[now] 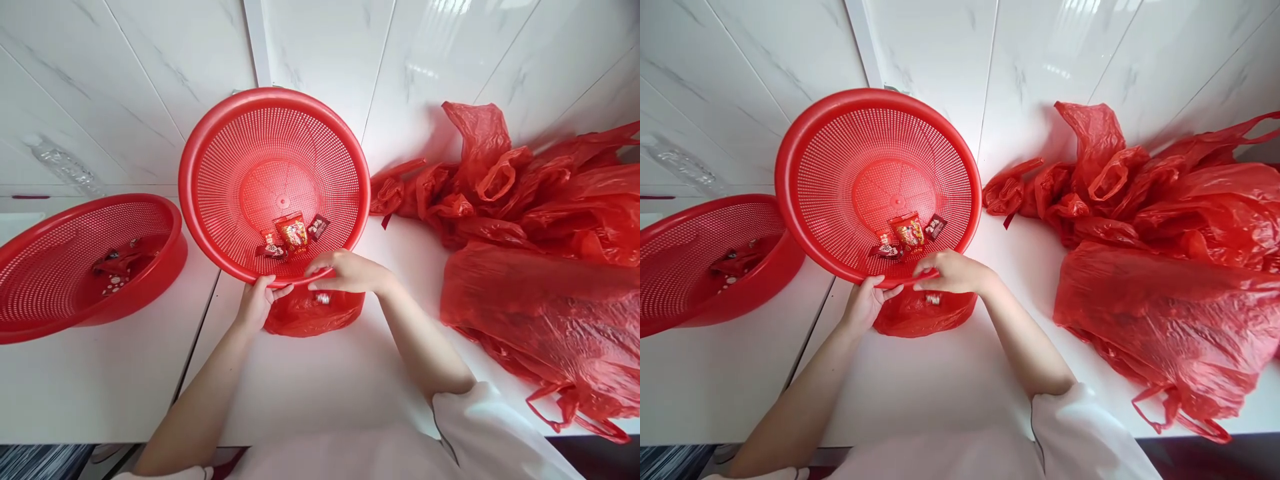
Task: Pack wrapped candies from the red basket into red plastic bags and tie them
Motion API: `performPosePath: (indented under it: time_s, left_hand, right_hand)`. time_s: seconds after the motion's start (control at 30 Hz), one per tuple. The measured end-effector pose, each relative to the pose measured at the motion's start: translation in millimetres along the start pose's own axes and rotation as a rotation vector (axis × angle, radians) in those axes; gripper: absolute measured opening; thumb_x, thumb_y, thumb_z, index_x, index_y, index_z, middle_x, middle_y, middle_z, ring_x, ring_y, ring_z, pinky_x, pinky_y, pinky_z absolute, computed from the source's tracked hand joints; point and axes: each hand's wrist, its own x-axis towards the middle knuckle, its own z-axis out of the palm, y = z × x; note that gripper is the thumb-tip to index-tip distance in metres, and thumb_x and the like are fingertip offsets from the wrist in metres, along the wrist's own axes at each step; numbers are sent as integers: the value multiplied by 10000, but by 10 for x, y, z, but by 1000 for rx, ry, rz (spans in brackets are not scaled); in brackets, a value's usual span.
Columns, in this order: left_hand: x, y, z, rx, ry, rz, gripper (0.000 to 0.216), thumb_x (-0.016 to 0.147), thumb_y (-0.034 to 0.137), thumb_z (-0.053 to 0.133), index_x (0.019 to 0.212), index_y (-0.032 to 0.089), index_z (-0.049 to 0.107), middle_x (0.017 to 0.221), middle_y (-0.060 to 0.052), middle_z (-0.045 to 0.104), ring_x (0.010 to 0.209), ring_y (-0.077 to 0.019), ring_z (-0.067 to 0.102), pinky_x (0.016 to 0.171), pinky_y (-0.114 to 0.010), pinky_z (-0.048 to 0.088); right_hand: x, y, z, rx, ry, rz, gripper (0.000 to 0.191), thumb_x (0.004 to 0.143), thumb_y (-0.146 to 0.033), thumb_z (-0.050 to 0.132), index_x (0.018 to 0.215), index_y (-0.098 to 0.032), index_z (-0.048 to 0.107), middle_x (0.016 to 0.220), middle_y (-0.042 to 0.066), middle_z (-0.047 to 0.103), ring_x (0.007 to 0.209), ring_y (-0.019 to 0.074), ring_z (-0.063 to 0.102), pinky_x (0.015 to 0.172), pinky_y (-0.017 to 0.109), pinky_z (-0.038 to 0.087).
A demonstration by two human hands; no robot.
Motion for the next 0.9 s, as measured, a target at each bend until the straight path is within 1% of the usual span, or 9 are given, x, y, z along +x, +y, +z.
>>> performPosePath:
  time_s: [0.1,0.17,0.3,0.37,0.47,0.57,0.67,0.8,0.9]
  left_hand:
    - [-9,-5,-2,-5,-6,-29,410,764,189,625,1165,223,545,1197,-44,645,1109,-243,624,798,-395,609]
    - [-32,-21,5,-6,-33,-63,392,771,202,618,1157,204,550,1165,-57,660,1084,-248,637,784,-402,611]
    - [-84,-68,32,3,-73,-83,358,782,216,610,1135,176,565,1084,-68,690,1018,-262,667,772,-442,610]
    - [-89,-85,35,3,-63,-73,330,781,206,605,1108,178,574,1077,-63,694,1021,-264,667,780,-455,607]
    - [-63,-88,13,1,-59,-98,244,780,218,587,1016,157,602,1052,-72,703,999,-261,673,784,-450,602]
    - [-26,-70,-19,5,-64,-118,224,782,235,579,981,140,613,1032,-84,708,962,-257,681,767,-434,603]
    - [-9,-50,-36,13,-54,-77,292,775,220,597,1062,167,587,1078,-78,696,986,-268,673,744,-441,607]
    - [-10,-48,-50,48,-36,-6,414,755,195,628,1160,205,539,1130,-61,668,1027,-278,656,731,-449,616]
    - [-12,-57,-60,66,-31,1,383,753,205,634,1125,186,544,1133,-70,662,1053,-290,646,746,-462,616]
  right_hand:
    - [80,66,103,-112,172,23,238,957,-299,505,1083,-182,669,1059,63,686,952,174,634,881,330,484]
    - [145,164,196,-175,218,31,274,963,-295,493,1167,-176,632,1145,88,655,1042,194,609,932,356,469]
    - [214,309,329,-272,160,108,365,948,-299,521,1285,-168,573,1272,134,573,1172,242,530,994,406,432]
    - [203,307,329,-325,127,153,317,940,-283,532,1224,-174,620,1213,135,577,1111,244,539,952,406,445]
    - [158,240,259,-332,79,105,230,946,-281,521,1075,-175,679,1031,99,597,954,203,566,842,348,468]
    - [130,189,207,-287,121,65,232,955,-317,505,999,-165,674,959,78,591,897,180,573,799,313,474]
    - [150,217,252,-317,186,118,293,962,-366,485,1104,-161,639,1093,111,603,1019,215,574,873,351,476]
    - [198,298,368,-348,72,197,504,968,-480,431,1372,-186,503,1457,137,439,1330,305,413,1081,482,349]
    - [195,302,353,-319,32,184,511,958,-465,457,1382,-183,509,1439,134,463,1291,304,461,1070,475,367]
